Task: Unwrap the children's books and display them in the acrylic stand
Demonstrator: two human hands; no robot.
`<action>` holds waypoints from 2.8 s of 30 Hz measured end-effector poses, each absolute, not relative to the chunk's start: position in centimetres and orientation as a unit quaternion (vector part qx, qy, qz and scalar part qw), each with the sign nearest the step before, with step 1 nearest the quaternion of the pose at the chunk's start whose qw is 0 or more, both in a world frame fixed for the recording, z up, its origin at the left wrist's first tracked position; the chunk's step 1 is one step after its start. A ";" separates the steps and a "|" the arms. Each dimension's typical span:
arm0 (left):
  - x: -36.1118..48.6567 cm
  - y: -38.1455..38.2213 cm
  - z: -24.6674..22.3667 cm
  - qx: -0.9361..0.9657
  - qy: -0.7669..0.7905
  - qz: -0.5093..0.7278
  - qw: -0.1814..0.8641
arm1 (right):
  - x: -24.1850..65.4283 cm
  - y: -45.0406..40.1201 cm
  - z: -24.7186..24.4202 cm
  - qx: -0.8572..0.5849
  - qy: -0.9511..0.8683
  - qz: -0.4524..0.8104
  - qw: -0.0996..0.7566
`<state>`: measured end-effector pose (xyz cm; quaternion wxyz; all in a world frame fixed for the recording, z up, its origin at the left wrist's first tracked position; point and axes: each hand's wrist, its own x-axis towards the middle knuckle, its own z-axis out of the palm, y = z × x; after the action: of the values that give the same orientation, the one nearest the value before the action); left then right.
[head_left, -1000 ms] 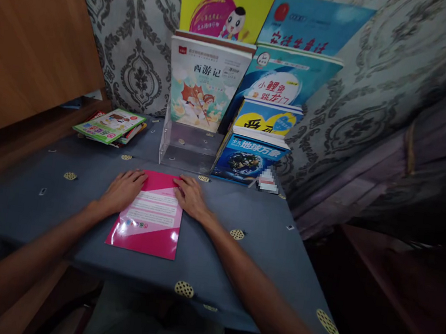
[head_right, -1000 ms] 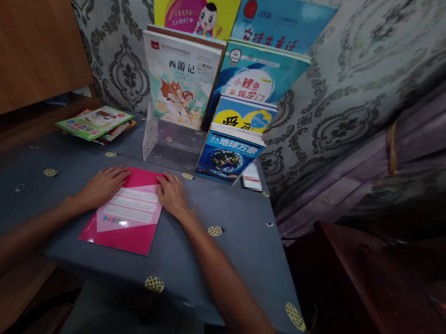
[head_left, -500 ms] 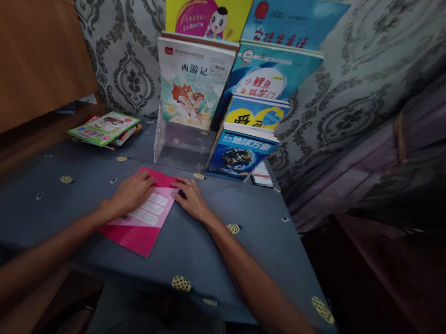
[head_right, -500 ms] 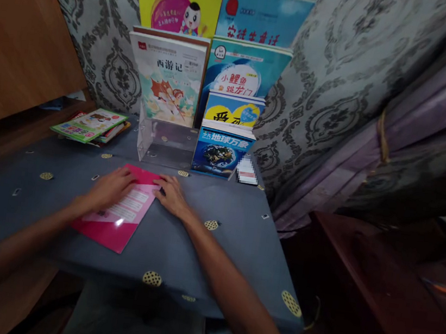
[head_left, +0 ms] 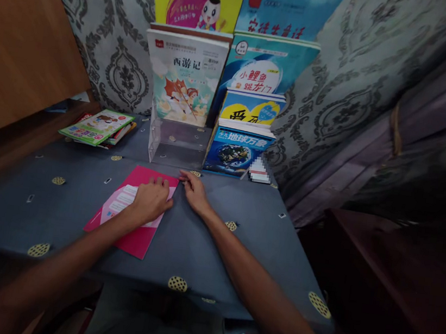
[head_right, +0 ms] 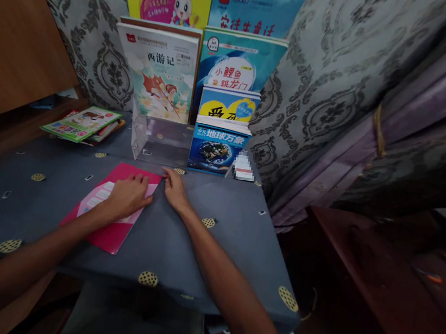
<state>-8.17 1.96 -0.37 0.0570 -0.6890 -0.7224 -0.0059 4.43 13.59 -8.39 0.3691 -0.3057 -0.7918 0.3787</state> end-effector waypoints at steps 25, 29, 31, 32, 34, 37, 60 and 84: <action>-7.6 1.8 1.3 -0.695 -0.717 0.046 0.018 | 4.1 14.4 -9.8 -0.295 -0.727 0.445 0.432; -7.5 1.7 1.2 -0.699 -0.712 0.053 0.028 | 4.1 14.3 -9.7 -0.295 -0.727 0.442 0.434; -7.4 1.7 1.2 -0.698 -0.714 0.053 0.028 | 4.2 14.1 -9.5 -0.292 -0.732 0.439 0.431; -7.4 1.7 1.2 -0.696 -0.716 0.052 0.026 | 4.2 14.0 -9.3 -0.292 -0.736 0.435 0.430; -7.2 1.7 1.2 -0.692 -0.719 0.053 0.023 | 4.4 13.8 -9.0 -0.293 -0.749 0.417 0.424; -7.1 1.6 1.3 -0.688 -0.724 0.052 0.027 | 4.6 13.4 -8.4 -0.293 -0.776 0.374 0.414; -14.0 -1.4 0.2 -0.732 -0.679 -0.024 -0.036 | 4.3 8.8 -5.1 -0.307 -0.902 0.172 0.251; -20.9 -2.5 -1.8 -0.583 -0.778 -0.190 -0.140 | 5.5 -2.3 -7.6 -0.037 -0.967 0.103 0.229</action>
<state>-20.92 -2.48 -1.83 -0.1396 -0.5827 -0.7777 -0.1902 5.51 -2.31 -7.59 0.2285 -0.0372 -0.9673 0.1034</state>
